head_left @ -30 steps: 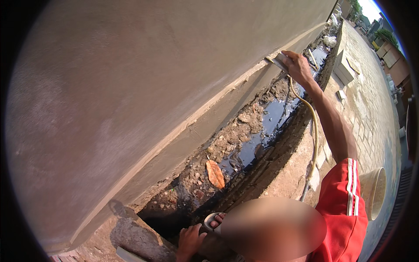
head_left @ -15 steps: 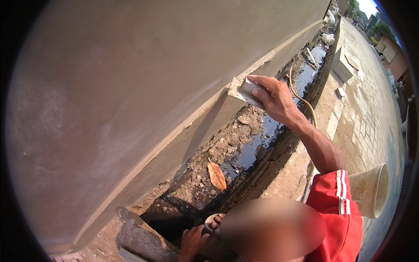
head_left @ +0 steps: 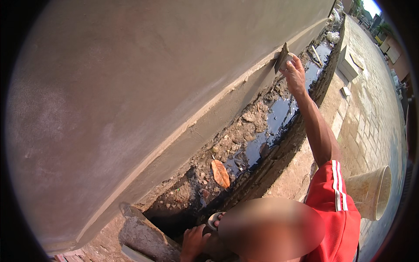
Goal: The person applies and smooths wet plaster along a wall edge using a trowel. He repeatedly scoops plaster from a bucket and spreads it evenly along the wall's lower edge, smoothing the surface in continuous strokes.
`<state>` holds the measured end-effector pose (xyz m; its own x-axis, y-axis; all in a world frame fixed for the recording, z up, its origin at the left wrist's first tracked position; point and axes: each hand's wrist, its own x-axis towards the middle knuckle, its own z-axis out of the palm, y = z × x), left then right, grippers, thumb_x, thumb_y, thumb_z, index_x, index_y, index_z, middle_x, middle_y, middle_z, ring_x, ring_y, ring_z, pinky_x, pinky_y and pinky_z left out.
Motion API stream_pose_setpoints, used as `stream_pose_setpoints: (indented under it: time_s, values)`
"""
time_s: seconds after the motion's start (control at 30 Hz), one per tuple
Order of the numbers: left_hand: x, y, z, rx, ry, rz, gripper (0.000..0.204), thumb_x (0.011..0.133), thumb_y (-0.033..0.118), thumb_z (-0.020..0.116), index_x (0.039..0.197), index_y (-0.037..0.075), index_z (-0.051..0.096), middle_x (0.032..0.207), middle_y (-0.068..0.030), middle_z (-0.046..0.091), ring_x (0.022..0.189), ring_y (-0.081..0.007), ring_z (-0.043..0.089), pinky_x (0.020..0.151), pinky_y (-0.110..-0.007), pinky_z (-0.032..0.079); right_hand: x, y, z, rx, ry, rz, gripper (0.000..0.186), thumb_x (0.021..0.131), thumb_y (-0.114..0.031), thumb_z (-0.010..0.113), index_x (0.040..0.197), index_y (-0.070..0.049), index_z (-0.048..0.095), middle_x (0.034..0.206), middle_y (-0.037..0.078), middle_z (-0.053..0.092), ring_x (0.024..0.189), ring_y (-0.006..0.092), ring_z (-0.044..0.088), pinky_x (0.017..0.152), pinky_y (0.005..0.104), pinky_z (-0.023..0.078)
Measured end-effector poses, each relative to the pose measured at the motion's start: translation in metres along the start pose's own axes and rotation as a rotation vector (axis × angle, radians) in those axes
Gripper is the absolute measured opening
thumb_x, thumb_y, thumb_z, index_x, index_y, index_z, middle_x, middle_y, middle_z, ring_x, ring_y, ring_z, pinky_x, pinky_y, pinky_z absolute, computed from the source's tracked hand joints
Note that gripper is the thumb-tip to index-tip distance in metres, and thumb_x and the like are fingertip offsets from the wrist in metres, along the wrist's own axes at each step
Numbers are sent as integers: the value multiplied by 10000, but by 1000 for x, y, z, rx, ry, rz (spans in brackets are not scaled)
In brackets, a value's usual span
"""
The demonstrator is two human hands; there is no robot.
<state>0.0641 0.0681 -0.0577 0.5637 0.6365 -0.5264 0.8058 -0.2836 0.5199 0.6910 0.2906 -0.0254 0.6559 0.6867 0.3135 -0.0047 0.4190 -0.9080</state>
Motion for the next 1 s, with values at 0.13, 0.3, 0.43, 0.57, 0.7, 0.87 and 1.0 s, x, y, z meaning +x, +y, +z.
stream_pose_setpoints:
  time_s: [0.13,0.3,0.43,0.57,0.7,0.87,1.0]
  values:
    - [-1,0,-1,19,-9,-31,485,909,326,635,1276,19,559,1167,-206,642,1095,-370,598,965,-472,420,-18,9,24,16,5,-22,364,1005,-80,506,1365,-72,458,1241,84,583,1102,193,613,929,392,556]
    - [-3,-9,9,-33,12,-8,482,898,344,640,1258,32,571,1143,-187,656,1085,-362,603,983,-488,402,-67,6,67,-16,-36,-125,376,993,-109,540,1358,-52,470,1212,85,605,1101,174,607,961,364,525]
    - [0,-7,8,-10,6,1,479,897,343,641,1255,33,571,1144,-190,657,1077,-366,606,979,-485,405,-116,-1,107,-85,-12,-149,365,992,-104,547,1347,-43,487,1176,87,622,1081,156,584,965,340,479]
    - [-1,-5,6,-2,27,10,473,896,342,643,1248,33,574,1134,-192,660,1066,-368,610,973,-483,409,-165,-8,148,-17,-48,-88,357,998,-70,529,1351,-48,474,1199,69,603,1094,142,564,985,316,445]
    - [-5,-11,11,7,33,-2,472,893,344,645,1244,36,579,1130,-191,661,1066,-369,611,968,-485,414,-210,-13,170,-107,-199,-11,384,1001,-93,533,1371,-32,455,1231,81,585,1134,154,553,982,328,447]
    - [-11,-13,12,25,67,-10,479,888,354,648,1242,38,582,1129,-190,662,1065,-371,612,966,-489,416,-209,-23,144,390,-205,176,475,963,-142,608,1383,-22,420,1242,79,593,1121,146,574,923,332,489]
    - [-13,-11,9,14,67,-11,482,886,355,651,1242,37,583,1129,-193,661,1067,-374,611,971,-494,414,-163,-35,115,298,-57,57,442,941,-87,619,1341,-18,443,1236,98,602,1108,168,604,932,378,532]
